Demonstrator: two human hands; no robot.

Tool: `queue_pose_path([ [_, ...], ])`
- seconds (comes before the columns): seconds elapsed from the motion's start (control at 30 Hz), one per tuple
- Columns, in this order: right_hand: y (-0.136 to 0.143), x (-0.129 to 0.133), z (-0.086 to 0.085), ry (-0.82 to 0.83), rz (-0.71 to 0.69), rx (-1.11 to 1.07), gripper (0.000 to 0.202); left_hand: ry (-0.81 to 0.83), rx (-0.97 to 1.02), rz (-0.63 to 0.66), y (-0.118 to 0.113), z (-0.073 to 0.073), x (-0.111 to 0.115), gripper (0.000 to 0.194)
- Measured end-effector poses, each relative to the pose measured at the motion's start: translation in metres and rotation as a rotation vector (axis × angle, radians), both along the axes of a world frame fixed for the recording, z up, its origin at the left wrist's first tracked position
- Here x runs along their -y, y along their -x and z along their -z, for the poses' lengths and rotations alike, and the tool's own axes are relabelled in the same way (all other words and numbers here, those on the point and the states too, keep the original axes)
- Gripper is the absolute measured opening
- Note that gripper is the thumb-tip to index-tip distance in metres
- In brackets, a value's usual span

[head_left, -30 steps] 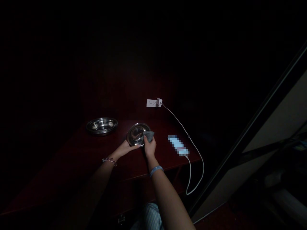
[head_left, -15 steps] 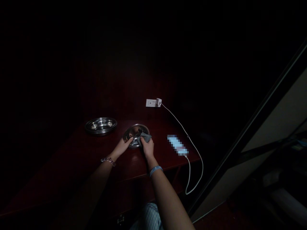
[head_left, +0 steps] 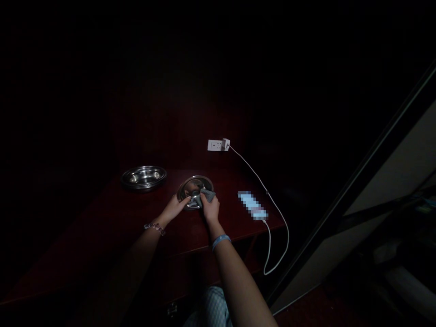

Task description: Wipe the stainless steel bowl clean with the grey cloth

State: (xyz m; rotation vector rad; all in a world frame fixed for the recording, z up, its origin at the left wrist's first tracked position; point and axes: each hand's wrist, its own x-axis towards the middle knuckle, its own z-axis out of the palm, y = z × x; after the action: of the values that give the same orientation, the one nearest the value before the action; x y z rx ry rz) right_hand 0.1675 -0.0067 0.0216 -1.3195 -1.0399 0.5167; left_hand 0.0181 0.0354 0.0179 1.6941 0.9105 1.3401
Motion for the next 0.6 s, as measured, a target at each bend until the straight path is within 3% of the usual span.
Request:
queue_pose_path([
  [0.2, 0.004, 0.004, -0.007, 0.008, 0.076, 0.024, 0.025, 0.035, 0.026, -0.003, -0.001, 0.001, -0.003, 0.043],
  [0.37, 0.007, 0.007, -0.011, -0.047, 0.075, 0.009, 0.025, -0.033, 0.04, 0.037, 0.002, -0.005, 0.004, 0.054],
  [0.47, 0.008, 0.009, -0.012, -0.066, 0.052, 0.008, 0.025, -0.071, 0.032, -0.02, 0.004, -0.014, 0.009, 0.06],
  [0.6, 0.01, 0.01, -0.012, -0.081, 0.015, 0.02, 0.024, -0.112, -0.004, -0.135, 0.008, -0.024, 0.016, 0.055],
])
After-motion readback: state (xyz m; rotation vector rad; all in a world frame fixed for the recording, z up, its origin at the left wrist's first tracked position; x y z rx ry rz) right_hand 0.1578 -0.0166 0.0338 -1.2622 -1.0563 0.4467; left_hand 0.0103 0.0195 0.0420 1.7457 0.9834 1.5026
